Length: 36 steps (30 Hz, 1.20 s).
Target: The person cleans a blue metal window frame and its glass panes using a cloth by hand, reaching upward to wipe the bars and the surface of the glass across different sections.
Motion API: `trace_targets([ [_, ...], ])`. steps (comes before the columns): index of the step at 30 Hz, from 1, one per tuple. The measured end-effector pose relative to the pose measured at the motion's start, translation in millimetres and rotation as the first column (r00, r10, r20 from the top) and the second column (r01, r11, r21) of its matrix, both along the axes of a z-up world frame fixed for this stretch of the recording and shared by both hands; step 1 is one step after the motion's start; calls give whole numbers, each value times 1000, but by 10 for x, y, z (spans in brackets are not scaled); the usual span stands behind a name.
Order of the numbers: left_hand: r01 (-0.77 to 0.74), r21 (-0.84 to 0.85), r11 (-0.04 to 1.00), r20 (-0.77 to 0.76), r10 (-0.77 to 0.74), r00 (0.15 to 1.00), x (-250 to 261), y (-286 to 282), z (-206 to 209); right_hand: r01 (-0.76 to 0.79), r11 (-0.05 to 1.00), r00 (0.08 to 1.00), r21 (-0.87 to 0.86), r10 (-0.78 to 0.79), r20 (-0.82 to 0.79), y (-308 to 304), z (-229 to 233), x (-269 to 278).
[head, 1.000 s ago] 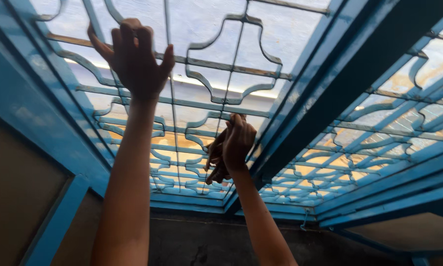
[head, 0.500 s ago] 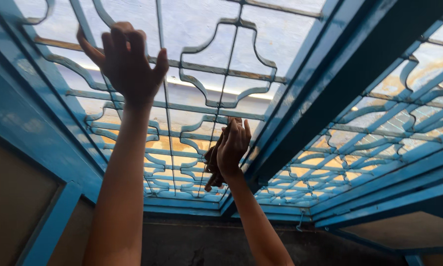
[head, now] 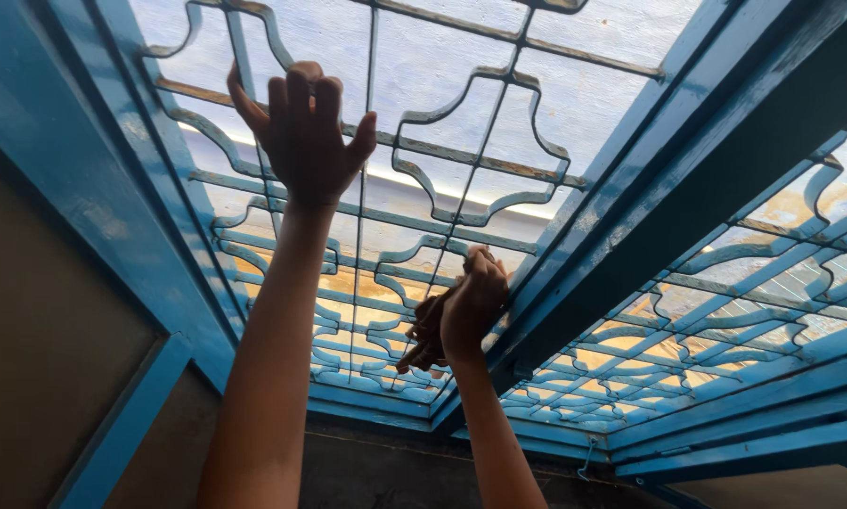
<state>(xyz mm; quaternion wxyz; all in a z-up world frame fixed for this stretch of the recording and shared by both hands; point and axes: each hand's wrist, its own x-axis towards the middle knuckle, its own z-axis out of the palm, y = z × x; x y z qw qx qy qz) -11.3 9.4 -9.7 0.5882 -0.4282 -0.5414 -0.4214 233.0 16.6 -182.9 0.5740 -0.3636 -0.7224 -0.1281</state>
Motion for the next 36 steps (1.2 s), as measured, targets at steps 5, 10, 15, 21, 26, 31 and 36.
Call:
trace_targets([
  [5, 1, -9, 1000, 24, -1, 1000, 23, -37, 46, -50, 999, 999, -14, 50, -8, -86, -9, 72],
  [10, 19, 0, 1000, 54, -19, 998, 51, -63, 100, -330, 941, 941, -70, 322, -103, 59, -235, 73],
  [15, 5, -18, 1000, 50, -5, 999, 26, -83, 91, -274, 961, 962, 47, 272, 32, 290, -561, -285],
  [21, 2, -12, 1000, 42, -2, 999, 28, -93, 117, -203, 966, 978, 163, 193, 77, 166, -762, -598],
  [26, 40, -23, 999, 68, -39, 997, 30, -95, 115, -165, 946, 986, -279, 161, -35, -119, -811, -541],
  [31, 24, -11, 1000, 55, -24, 998, 10, -93, 104, -52, 998, 998, 33, 53, -38, -298, -368, -451],
  [36, 41, -19, 999, 67, -39, 997, 17, -76, 103, -251, 885, 965, -392, 195, -177, -59, -229, -474],
])
